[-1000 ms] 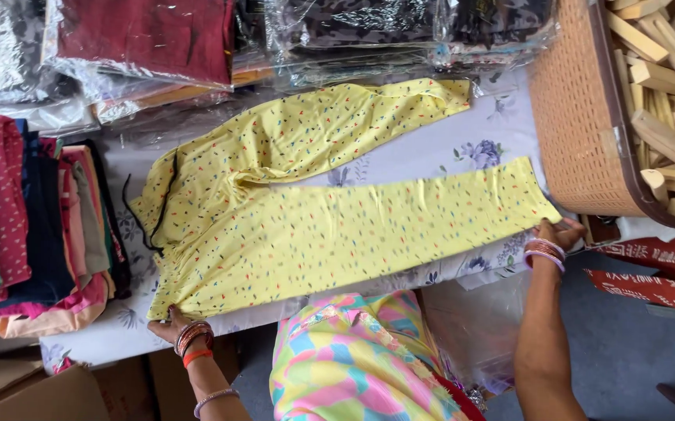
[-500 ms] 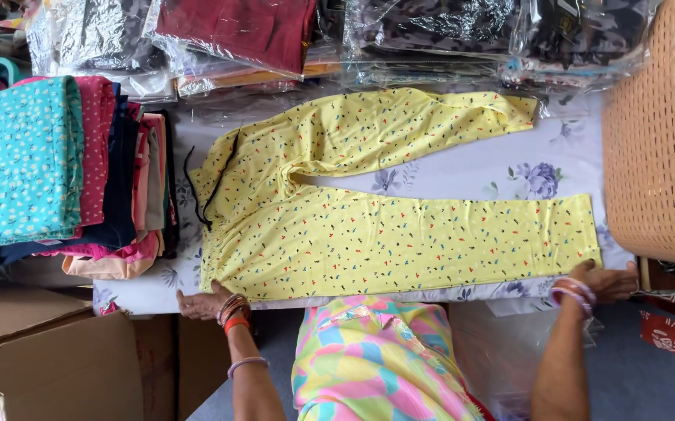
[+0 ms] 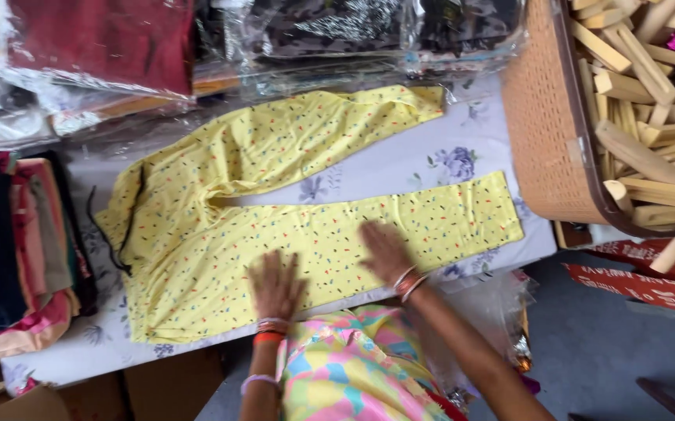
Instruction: Folding and sorting various garments on a table in a workspace.
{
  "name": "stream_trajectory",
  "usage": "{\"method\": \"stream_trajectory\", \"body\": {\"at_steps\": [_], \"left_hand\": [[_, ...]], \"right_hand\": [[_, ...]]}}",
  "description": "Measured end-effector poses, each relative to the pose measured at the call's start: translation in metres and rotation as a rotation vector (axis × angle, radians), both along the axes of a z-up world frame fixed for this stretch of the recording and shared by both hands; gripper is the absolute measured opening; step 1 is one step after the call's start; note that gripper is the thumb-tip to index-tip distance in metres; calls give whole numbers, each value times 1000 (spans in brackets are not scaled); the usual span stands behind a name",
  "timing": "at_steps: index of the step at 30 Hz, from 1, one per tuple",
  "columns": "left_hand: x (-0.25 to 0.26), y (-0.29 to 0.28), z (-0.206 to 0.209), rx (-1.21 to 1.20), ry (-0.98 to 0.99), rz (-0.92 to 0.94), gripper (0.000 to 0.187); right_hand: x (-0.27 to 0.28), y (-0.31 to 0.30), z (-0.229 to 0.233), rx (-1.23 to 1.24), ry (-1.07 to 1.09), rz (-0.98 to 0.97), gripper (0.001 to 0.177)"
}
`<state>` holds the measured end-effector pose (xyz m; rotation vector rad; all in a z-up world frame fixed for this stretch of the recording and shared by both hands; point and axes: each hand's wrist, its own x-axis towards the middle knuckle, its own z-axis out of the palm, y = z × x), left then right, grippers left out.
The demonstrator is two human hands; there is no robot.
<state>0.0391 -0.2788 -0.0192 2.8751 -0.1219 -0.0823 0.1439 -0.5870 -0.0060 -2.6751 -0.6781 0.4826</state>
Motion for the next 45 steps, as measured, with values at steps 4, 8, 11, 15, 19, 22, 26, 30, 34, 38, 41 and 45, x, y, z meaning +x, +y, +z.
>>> {"method": "stream_trajectory", "body": {"at_steps": [4,8,11,15,19,22,26,30,34,38,41,45], "left_hand": [[-34,74,4,150,53,455,72],[-47,113,2,191,202,786,78],[-45,121,7,97,139,877,87],[-30,123,10,72,318,983,89],[-11,90,-47,-26,87,787,80],[21,10,-38,-72,60,560,79],[44,5,20,116,184,423,82],[44,28,20,157,211,374,80],[29,41,-8,160,36,302,77],[23,43,1,111,70,354,78],[27,73,18,-73,36,258,78],[37,146,47,123,319,604,73]], "right_hand": [[39,-157,-28,-216,-180,-437,96],[52,-238,-28,-268,-334,-523,78],[51,-240,-24,-167,-302,-508,77],[51,-227,-28,-184,-273,-579,76],[39,-183,-36,-155,-412,-591,86],[33,-161,-31,-176,-317,-440,83],[57,-199,-24,-199,-321,-494,83],[78,-241,-33,-175,-324,-530,79],[83,-228,-23,-84,-267,-604,79],[66,-157,3,-80,-141,-839,80],[27,-112,3,-22,-163,-872,83],[2,-85,6,-44,-179,-810,81]]}}
